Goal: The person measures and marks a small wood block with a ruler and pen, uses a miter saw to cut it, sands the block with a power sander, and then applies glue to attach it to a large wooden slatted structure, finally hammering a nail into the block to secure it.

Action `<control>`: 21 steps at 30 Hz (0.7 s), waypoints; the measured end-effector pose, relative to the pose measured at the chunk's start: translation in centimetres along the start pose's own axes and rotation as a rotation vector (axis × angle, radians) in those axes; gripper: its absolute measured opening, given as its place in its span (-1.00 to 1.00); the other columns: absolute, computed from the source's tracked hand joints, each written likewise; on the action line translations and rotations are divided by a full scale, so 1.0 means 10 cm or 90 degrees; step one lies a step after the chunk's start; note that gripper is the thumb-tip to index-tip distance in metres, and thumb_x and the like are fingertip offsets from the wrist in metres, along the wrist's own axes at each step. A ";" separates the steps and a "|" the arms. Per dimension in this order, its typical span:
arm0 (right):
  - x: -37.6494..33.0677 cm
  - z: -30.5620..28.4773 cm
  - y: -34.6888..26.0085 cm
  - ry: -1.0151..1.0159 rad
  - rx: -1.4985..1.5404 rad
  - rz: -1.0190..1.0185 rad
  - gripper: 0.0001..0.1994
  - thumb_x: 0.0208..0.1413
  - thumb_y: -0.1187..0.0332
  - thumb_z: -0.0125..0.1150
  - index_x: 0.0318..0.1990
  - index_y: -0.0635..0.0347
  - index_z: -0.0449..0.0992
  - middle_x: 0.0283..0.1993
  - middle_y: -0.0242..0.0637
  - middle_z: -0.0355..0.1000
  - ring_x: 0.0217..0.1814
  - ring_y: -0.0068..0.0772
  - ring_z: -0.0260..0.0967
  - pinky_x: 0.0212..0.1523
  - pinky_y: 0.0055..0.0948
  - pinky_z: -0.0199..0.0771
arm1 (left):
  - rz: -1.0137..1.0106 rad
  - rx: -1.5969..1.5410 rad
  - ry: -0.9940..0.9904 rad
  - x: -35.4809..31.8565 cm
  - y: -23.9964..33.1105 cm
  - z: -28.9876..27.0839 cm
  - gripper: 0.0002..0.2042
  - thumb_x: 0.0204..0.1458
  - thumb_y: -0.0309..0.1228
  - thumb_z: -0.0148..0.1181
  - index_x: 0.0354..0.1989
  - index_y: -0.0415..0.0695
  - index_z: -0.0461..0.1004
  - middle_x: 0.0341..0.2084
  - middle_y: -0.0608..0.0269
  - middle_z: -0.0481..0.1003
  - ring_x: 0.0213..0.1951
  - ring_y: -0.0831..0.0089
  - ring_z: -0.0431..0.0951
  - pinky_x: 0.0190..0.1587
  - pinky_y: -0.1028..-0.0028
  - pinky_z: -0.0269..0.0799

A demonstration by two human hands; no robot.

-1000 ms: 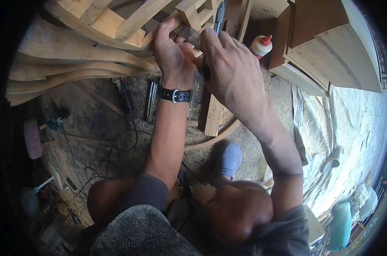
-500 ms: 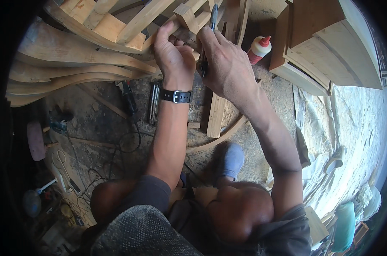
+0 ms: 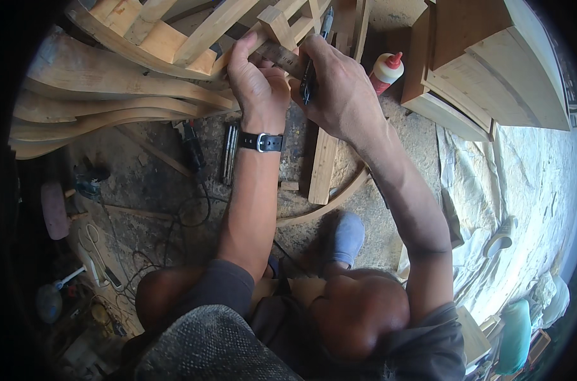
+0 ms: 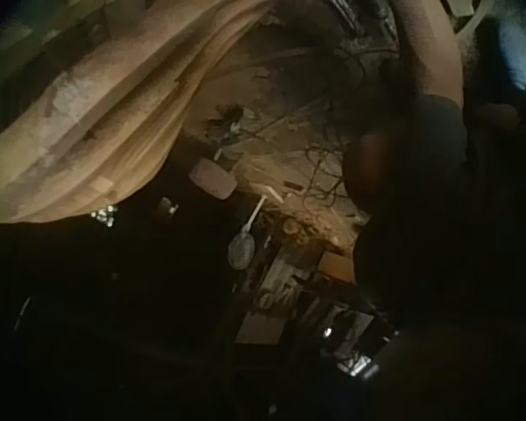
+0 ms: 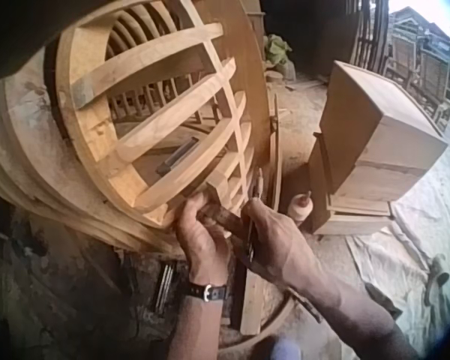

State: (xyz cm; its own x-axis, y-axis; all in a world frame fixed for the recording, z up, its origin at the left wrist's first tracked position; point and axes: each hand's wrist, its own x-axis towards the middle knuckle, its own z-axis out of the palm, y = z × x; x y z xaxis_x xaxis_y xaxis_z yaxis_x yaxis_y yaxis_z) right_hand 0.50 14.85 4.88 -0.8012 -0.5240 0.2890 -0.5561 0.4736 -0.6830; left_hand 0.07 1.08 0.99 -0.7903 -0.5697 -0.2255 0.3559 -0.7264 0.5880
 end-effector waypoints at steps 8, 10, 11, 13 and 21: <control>0.06 0.04 0.03 -0.030 -0.050 -0.035 -0.62 0.01 0.44 0.37 -0.06 0.25 0.33 -0.21 0.10 0.49 -0.13 0.25 0.51 -0.16 0.06 0.48 | 0.003 -0.014 0.029 0.01 -0.02 0.00 -0.63 0.02 -0.36 0.34 0.00 -0.17 0.48 -0.15 0.28 0.52 -0.16 0.46 0.57 -0.15 0.47 0.55; 0.08 0.05 0.02 -0.058 -0.045 -0.052 -0.62 -0.01 0.44 0.39 -0.07 0.25 0.34 -0.24 0.10 0.50 -0.14 0.25 0.51 -0.17 0.06 0.48 | 0.003 -0.087 -0.006 0.06 -0.03 0.00 -0.63 0.01 -0.47 0.31 0.01 -0.27 0.47 -0.11 0.15 0.54 -0.11 0.32 0.61 -0.11 0.23 0.62; 0.10 0.03 0.02 -0.082 -0.035 -0.064 -0.62 -0.02 0.43 0.39 -0.08 0.26 0.34 -0.26 0.10 0.50 -0.14 0.25 0.51 -0.17 0.06 0.48 | 0.010 -0.077 0.007 0.05 -0.05 -0.01 -0.62 0.01 -0.46 0.31 0.03 -0.26 0.47 -0.09 0.14 0.53 -0.09 0.32 0.60 -0.10 0.20 0.62; 0.12 -0.02 0.06 -0.103 -0.023 -0.079 -0.62 -0.03 0.43 0.39 -0.09 0.26 0.35 -0.29 0.10 0.50 -0.14 0.26 0.51 -0.18 0.07 0.47 | 0.020 -0.058 0.033 -0.02 -0.06 0.04 -0.60 0.02 -0.43 0.30 0.06 -0.24 0.45 -0.05 0.13 0.52 -0.05 0.31 0.58 -0.09 0.14 0.62; 0.01 -0.36 0.09 -0.126 -0.031 -0.027 -0.65 -0.08 0.45 0.36 -0.16 0.26 0.34 -0.42 0.04 0.42 -0.29 0.22 0.45 -0.24 -0.02 0.37 | -0.011 0.013 -0.038 0.04 -0.04 -0.07 -0.56 0.08 -0.27 0.26 0.12 -0.16 0.42 0.01 0.20 0.44 0.09 0.35 0.44 0.07 0.06 0.58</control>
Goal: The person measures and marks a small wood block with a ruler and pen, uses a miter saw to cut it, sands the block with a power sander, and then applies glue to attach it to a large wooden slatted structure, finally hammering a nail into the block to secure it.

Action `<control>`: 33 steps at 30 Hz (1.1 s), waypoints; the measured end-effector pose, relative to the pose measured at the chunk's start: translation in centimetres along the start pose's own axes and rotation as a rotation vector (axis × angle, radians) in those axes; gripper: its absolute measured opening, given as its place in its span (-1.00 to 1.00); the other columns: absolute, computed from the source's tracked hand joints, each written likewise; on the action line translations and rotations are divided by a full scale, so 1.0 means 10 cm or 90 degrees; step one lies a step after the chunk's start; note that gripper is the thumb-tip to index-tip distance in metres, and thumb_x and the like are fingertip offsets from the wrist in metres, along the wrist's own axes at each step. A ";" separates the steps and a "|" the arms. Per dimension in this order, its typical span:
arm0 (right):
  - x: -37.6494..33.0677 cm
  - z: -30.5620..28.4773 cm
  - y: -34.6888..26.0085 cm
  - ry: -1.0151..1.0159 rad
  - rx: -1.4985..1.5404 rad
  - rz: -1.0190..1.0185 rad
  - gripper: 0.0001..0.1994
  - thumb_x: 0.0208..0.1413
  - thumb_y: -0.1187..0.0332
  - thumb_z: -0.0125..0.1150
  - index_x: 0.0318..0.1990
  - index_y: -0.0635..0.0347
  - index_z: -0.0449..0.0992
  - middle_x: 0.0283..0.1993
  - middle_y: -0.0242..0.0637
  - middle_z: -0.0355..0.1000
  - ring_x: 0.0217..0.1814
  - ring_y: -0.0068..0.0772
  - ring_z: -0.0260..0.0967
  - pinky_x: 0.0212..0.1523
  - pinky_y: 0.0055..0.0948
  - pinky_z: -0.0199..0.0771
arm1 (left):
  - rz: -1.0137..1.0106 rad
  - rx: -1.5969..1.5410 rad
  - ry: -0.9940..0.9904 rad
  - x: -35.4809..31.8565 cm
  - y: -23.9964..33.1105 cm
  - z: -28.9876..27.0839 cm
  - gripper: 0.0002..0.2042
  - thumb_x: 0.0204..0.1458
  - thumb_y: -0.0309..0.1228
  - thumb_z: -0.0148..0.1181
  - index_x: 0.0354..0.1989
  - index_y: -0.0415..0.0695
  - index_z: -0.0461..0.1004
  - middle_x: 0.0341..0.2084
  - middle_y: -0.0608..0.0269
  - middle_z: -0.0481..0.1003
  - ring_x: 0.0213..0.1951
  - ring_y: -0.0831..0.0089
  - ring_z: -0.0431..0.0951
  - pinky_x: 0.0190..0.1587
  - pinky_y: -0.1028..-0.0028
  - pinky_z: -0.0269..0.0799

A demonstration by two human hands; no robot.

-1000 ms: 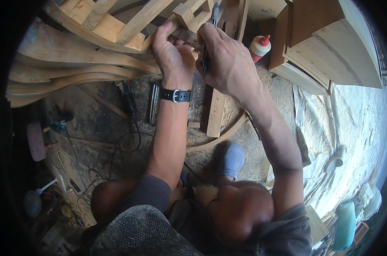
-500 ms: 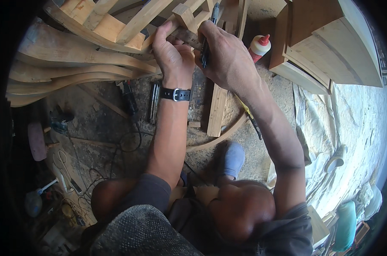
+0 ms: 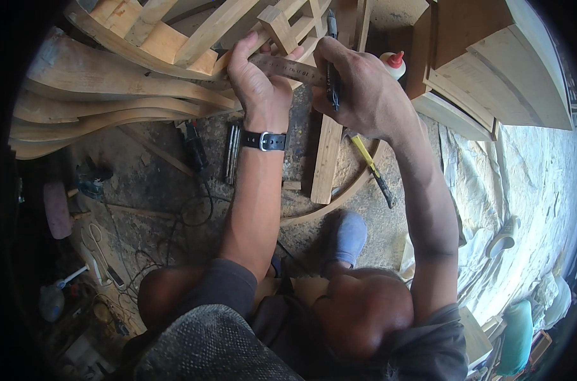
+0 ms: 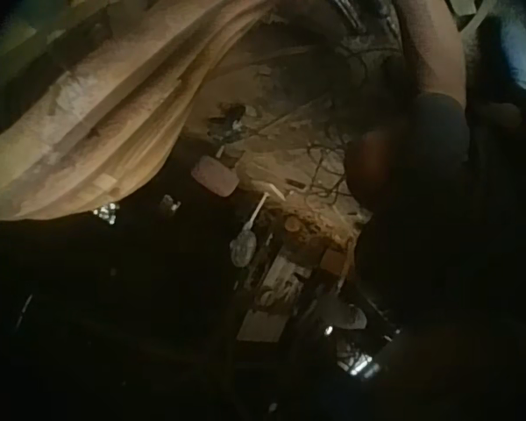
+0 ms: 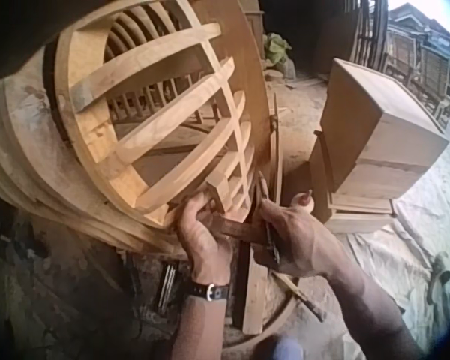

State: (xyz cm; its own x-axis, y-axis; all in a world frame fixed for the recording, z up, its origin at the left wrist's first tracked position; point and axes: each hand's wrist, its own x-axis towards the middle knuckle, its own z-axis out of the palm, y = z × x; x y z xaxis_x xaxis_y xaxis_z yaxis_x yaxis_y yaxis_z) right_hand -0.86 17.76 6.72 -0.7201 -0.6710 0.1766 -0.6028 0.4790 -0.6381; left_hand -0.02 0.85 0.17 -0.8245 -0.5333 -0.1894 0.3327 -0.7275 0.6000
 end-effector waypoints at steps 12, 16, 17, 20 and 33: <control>-0.26 -0.50 0.52 -0.036 0.154 0.023 -0.72 -0.06 0.50 0.38 -0.21 0.18 0.39 -0.40 -0.42 0.38 -0.35 -0.51 0.29 -0.30 -0.41 0.29 | -0.001 -0.011 0.075 -0.01 -0.05 0.04 -0.56 0.06 -0.32 0.30 0.12 -0.12 0.40 0.05 0.22 0.38 0.11 0.33 0.37 0.11 -0.22 0.51; -0.16 -0.78 0.62 -0.116 0.147 0.004 -0.76 0.03 0.47 0.33 -0.19 0.20 0.38 -0.40 -0.39 0.42 -0.33 -0.56 0.35 -0.30 -0.45 0.32 | 0.035 -0.019 0.059 0.06 -0.05 0.00 -0.53 0.04 -0.34 0.32 0.13 -0.14 0.38 0.06 0.17 0.34 0.12 0.29 0.33 0.14 -0.24 0.48; -0.12 -0.96 0.64 -0.133 0.025 -0.030 -0.75 0.05 0.43 0.33 -0.17 0.20 0.39 -0.40 -0.38 0.42 -0.30 -0.55 0.40 -0.27 -0.41 0.35 | 0.030 -0.024 0.060 0.05 -0.10 0.02 -0.52 0.04 -0.35 0.33 0.14 -0.15 0.37 0.07 0.15 0.33 0.12 0.28 0.31 0.15 -0.23 0.47; 0.04 -1.17 0.71 -0.180 -0.026 -0.074 -0.72 0.05 0.37 0.34 -0.13 0.20 0.40 -0.41 -0.39 0.40 -0.30 -0.52 0.41 -0.24 -0.40 0.36 | 0.042 -0.021 0.053 0.05 -0.06 0.00 -0.49 0.04 -0.35 0.33 0.17 -0.17 0.34 0.09 0.10 0.29 0.16 0.25 0.26 0.17 -0.23 0.46; 0.61 -1.78 0.75 -0.244 0.091 0.025 -0.65 0.11 0.53 0.44 -0.45 0.12 0.26 -0.44 -0.46 0.31 -0.15 -0.54 0.45 -0.18 -0.38 0.44 | 0.037 0.005 0.019 0.03 -0.04 0.03 -0.50 0.12 -0.31 0.22 0.20 -0.24 0.31 0.15 -0.04 0.38 0.24 -0.09 0.39 0.18 -0.31 0.46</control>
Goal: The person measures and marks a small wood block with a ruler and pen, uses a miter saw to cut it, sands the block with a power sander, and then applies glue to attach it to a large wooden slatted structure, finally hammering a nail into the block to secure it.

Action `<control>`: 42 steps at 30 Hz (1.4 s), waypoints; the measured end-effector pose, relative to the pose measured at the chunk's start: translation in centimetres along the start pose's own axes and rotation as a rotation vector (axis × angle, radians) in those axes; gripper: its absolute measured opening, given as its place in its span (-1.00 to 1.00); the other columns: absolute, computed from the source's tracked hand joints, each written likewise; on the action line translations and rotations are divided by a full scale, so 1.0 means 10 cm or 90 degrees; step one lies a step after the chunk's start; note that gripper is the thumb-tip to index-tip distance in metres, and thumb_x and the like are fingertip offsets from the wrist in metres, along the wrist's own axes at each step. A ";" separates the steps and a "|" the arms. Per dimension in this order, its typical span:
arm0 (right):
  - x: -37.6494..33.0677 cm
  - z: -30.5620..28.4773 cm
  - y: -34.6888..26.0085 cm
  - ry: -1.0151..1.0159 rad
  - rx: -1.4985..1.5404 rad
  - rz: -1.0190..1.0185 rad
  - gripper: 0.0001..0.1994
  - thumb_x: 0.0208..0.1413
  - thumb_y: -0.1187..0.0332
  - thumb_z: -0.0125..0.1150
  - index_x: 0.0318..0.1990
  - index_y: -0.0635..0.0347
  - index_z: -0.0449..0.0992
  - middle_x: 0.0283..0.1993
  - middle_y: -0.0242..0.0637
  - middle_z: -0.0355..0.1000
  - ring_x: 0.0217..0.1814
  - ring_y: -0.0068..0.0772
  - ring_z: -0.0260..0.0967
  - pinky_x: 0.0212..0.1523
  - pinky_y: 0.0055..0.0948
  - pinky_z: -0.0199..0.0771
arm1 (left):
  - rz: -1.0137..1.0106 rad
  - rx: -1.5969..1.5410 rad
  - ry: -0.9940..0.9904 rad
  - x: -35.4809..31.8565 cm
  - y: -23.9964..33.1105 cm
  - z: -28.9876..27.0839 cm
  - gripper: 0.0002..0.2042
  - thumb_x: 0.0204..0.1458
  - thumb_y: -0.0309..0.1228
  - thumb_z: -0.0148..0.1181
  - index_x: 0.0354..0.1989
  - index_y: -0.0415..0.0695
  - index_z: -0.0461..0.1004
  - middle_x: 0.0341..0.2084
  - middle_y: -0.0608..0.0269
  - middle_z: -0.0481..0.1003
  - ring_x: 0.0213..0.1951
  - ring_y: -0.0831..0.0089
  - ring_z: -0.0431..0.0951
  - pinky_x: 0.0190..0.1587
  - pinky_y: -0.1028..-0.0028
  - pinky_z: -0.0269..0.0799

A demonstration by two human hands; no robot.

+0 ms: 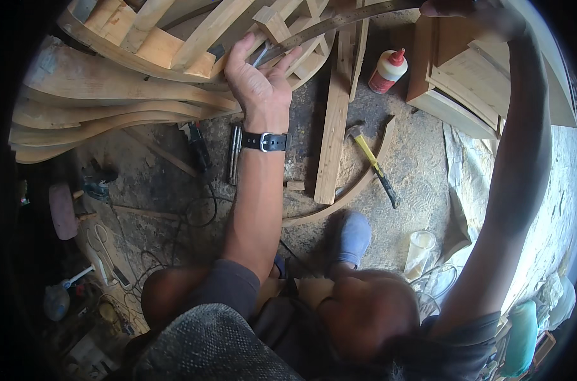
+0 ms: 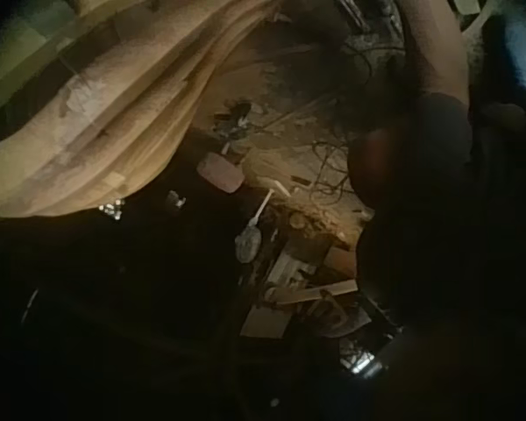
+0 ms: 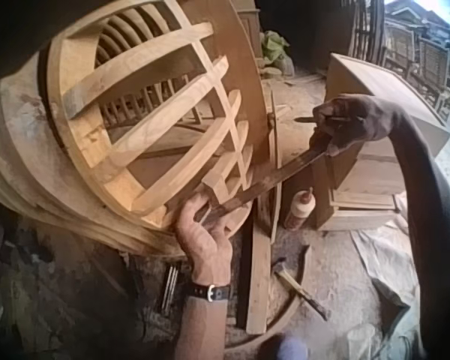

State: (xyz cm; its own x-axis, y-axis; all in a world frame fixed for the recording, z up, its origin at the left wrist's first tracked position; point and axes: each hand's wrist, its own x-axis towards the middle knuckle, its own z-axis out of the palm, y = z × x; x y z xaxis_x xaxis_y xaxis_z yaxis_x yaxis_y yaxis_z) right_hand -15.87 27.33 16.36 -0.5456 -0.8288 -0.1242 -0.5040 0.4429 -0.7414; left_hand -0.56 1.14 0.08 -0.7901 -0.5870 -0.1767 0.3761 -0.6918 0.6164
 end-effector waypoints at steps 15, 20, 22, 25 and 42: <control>0.36 -0.17 -0.17 -0.083 -0.079 0.033 -0.68 0.21 0.44 0.39 -0.41 0.15 0.26 -0.12 -0.17 0.62 0.16 -0.36 0.54 0.09 -0.34 0.52 | -0.002 0.000 -0.010 0.02 0.09 -0.05 -0.45 0.05 -0.30 0.27 0.21 -0.24 0.32 0.15 -0.01 0.37 0.27 -0.06 0.35 0.17 -0.35 0.45; 0.33 -0.31 -0.09 -0.092 -0.104 0.044 -0.67 0.22 0.47 0.37 -0.41 0.13 0.24 -0.08 -0.14 0.63 0.19 -0.35 0.52 0.11 -0.34 0.51 | -0.011 -0.023 -0.012 -0.02 0.01 0.02 -0.46 0.04 -0.31 0.28 0.20 -0.21 0.35 0.13 0.00 0.39 0.25 -0.01 0.36 0.18 -0.35 0.44; 0.30 -0.25 -0.22 -0.082 -0.080 0.062 -0.67 0.20 0.48 0.38 -0.41 0.12 0.25 -0.08 -0.15 0.63 0.17 -0.35 0.53 0.09 -0.35 0.50 | -0.011 -0.022 -0.026 0.00 0.03 -0.03 -0.46 0.04 -0.31 0.29 0.20 -0.20 0.35 0.12 0.00 0.40 0.25 0.01 0.36 0.19 -0.33 0.44; 0.28 -0.32 -0.23 -0.095 -0.144 0.096 -0.67 0.17 0.49 0.39 -0.40 0.12 0.25 -0.07 -0.15 0.63 0.11 -0.34 0.55 0.05 -0.38 0.50 | -0.012 -0.022 -0.088 0.00 0.03 -0.03 -0.47 0.05 -0.31 0.27 0.20 -0.20 0.35 0.13 0.01 0.39 0.26 0.06 0.36 0.21 -0.31 0.43; -1.86 1.26 0.65 0.091 0.119 0.032 -0.61 0.19 0.60 0.28 0.15 0.29 0.40 -0.02 -0.06 0.61 -0.04 -0.14 0.61 -0.02 -0.23 0.61 | -0.009 -0.049 -0.019 0.00 0.07 -0.02 -0.42 -0.02 -0.44 0.31 0.23 -0.09 0.27 0.14 0.13 0.29 0.28 0.18 0.23 0.17 -0.65 0.23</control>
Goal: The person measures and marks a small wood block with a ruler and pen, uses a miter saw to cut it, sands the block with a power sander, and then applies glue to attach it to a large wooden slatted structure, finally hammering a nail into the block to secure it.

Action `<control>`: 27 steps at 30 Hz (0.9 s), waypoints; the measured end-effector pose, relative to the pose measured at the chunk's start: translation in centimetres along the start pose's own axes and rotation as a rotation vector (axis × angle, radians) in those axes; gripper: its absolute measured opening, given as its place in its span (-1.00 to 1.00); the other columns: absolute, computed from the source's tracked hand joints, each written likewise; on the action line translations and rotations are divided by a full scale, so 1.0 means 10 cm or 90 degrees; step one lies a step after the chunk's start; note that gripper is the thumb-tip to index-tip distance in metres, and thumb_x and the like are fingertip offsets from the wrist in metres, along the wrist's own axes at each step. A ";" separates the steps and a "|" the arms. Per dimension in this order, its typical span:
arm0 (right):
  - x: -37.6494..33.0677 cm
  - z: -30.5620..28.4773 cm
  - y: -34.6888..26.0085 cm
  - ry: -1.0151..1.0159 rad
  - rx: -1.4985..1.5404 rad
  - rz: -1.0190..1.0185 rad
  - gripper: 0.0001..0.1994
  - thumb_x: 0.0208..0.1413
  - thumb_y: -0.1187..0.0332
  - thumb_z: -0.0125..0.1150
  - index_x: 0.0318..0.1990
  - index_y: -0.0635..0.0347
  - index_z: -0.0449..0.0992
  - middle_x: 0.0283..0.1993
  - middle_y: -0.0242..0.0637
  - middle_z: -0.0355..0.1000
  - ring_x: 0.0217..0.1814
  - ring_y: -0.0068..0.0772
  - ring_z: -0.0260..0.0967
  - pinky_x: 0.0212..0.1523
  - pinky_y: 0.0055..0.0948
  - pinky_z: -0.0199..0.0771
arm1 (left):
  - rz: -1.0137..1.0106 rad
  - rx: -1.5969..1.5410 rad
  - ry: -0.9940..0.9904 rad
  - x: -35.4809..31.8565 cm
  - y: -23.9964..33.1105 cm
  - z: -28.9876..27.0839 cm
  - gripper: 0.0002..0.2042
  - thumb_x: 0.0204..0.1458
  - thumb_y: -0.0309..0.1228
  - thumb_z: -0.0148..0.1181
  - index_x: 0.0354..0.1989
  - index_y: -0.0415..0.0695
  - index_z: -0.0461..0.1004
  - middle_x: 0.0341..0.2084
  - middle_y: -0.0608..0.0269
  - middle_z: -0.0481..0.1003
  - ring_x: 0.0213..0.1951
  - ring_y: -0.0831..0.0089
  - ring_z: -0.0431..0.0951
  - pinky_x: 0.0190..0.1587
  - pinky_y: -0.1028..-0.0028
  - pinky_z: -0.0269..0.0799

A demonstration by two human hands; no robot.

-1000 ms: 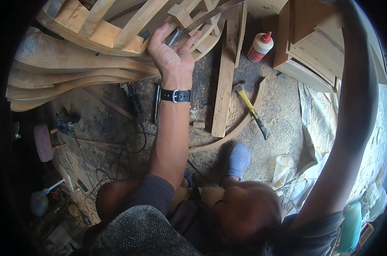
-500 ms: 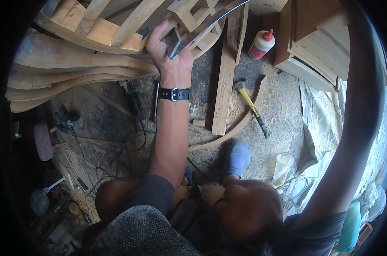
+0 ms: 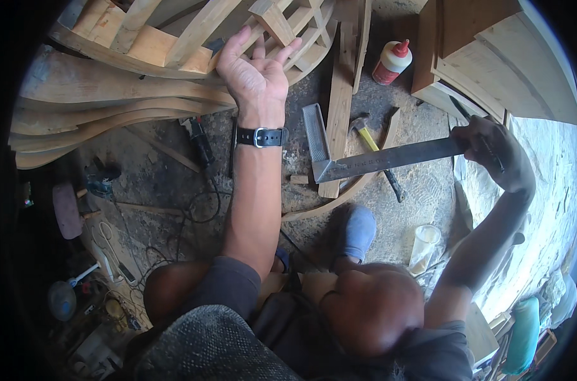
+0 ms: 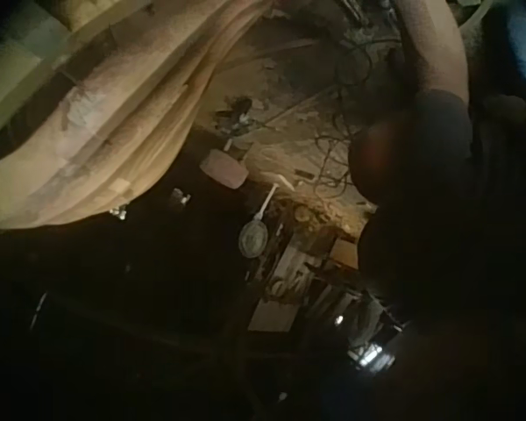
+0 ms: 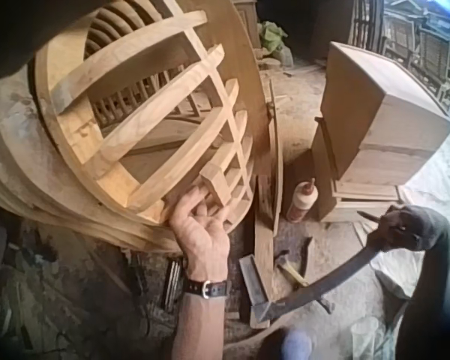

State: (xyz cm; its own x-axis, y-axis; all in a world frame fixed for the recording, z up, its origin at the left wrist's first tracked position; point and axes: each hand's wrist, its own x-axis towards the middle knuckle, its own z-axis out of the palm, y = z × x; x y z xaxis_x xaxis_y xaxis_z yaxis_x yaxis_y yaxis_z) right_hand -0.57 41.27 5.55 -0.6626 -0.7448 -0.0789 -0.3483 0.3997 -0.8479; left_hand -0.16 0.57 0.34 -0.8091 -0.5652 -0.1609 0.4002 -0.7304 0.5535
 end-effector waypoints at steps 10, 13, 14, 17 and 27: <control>0.55 1.69 0.61 -0.137 -0.103 0.021 -0.82 0.05 0.49 0.33 -0.18 0.20 0.53 -0.34 -0.18 0.51 -0.20 -0.05 0.51 -0.07 -0.19 0.43 | 0.000 0.004 0.006 -0.01 -0.01 0.02 -0.41 -0.03 -0.46 0.31 0.22 -0.10 0.26 0.13 0.12 0.28 0.25 0.21 0.22 0.19 -0.65 0.22; 1.11 1.75 0.25 0.017 -0.140 -0.063 -0.80 0.13 0.46 0.32 -0.14 0.21 0.43 -0.06 -0.14 0.58 0.01 0.03 0.48 0.02 -0.14 0.43 | 0.009 0.015 0.014 -0.03 0.03 0.03 -0.41 -0.04 -0.46 0.31 0.22 -0.12 0.26 0.15 0.09 0.26 0.26 0.20 0.19 0.19 -0.64 0.23; 1.33 1.70 0.12 0.096 -0.070 -0.092 -0.79 0.17 0.45 0.31 -0.17 0.20 0.37 0.03 -0.11 0.57 0.02 0.04 0.49 0.03 -0.14 0.44 | 0.010 0.012 0.014 -0.02 0.03 0.02 -0.39 -0.04 -0.46 0.31 0.23 -0.13 0.25 0.16 0.09 0.24 0.27 0.19 0.18 0.19 -0.64 0.23; 1.96 1.54 -0.02 0.233 0.071 -0.158 -0.72 0.25 0.41 0.28 -0.23 0.17 0.20 0.20 -0.06 0.54 0.02 0.03 0.52 0.04 -0.15 0.48 | -0.001 0.006 0.011 -0.01 -0.02 0.01 -0.34 -0.03 -0.45 0.31 0.29 -0.15 0.19 0.23 0.06 0.16 0.30 0.16 0.14 0.19 -0.63 0.23; 2.69 1.41 0.02 0.247 0.001 -0.260 -0.75 0.28 0.41 0.29 -0.19 0.16 0.26 -0.31 -0.23 0.35 -0.25 -0.42 0.26 -0.12 -0.39 0.38 | -0.008 0.037 -0.010 -0.04 0.03 0.03 -0.27 0.00 -0.44 0.29 0.37 -0.21 0.09 0.35 0.04 0.05 0.39 0.10 0.09 0.28 -0.54 0.18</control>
State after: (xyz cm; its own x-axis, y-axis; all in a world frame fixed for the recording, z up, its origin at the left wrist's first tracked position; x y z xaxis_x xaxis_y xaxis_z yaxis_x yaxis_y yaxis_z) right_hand -9.11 13.79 -4.13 -0.6699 -0.5873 0.4541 -0.6269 0.1199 -0.7698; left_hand 0.16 0.73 0.77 -0.8208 -0.5497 -0.1556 0.3649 -0.7140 0.5976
